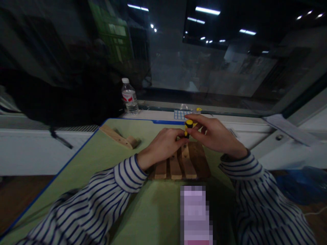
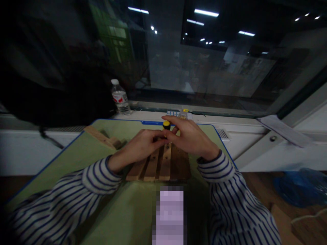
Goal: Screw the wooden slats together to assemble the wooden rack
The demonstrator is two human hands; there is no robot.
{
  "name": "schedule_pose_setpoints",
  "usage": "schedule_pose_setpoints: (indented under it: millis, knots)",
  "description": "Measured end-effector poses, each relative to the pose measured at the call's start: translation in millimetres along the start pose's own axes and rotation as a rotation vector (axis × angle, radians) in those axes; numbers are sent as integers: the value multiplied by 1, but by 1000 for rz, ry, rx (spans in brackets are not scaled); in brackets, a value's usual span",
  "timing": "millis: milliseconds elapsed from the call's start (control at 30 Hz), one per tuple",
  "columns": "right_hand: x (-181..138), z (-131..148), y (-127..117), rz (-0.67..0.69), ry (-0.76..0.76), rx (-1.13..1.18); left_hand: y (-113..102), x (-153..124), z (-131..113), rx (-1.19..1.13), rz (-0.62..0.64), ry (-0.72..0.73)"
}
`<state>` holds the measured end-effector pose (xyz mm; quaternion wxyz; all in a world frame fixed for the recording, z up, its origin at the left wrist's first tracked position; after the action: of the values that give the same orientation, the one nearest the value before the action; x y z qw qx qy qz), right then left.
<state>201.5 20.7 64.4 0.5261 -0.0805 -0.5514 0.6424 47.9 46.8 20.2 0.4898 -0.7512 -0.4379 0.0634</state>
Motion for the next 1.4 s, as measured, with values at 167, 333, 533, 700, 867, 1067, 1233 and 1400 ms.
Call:
schedule_pose_setpoints:
  millis: [167,333,533,700,867,1067,1233,1400]
  knots:
    - [0,2,-1,-19,-20,12,0,0,-1,31,22,3]
    - [0,1,-2,-27,-22,9,-3,0,-2,17,12,-24]
    - [0,-1,-1,-42,-6,20,-4,-1,-2,6,-17,-34]
    - [1,-1,-1,-40,8,41,-4,-1,-3,-16,-2,-41]
    - [1,0,-1,-42,8,34,-3,0,-2,-24,12,-30]
    - [0,0,0,-6,12,17,-1,-1,0,-49,23,-2]
    - [-1,1,1,41,-12,6,0,0,0,-72,33,3]
    - [-1,0,0,41,-29,27,-1,0,-1,-57,59,3]
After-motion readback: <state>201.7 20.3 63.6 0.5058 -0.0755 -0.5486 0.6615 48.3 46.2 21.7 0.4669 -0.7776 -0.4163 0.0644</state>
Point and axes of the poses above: each hand's wrist, its own x-axis towards the middle knuckle, its own y-axis out of the palm, z = x × y, the point moved 3 cm from there along x, towards the middle knuckle, and after that the axes turned 1 degree about x, right-handed, at the moved point
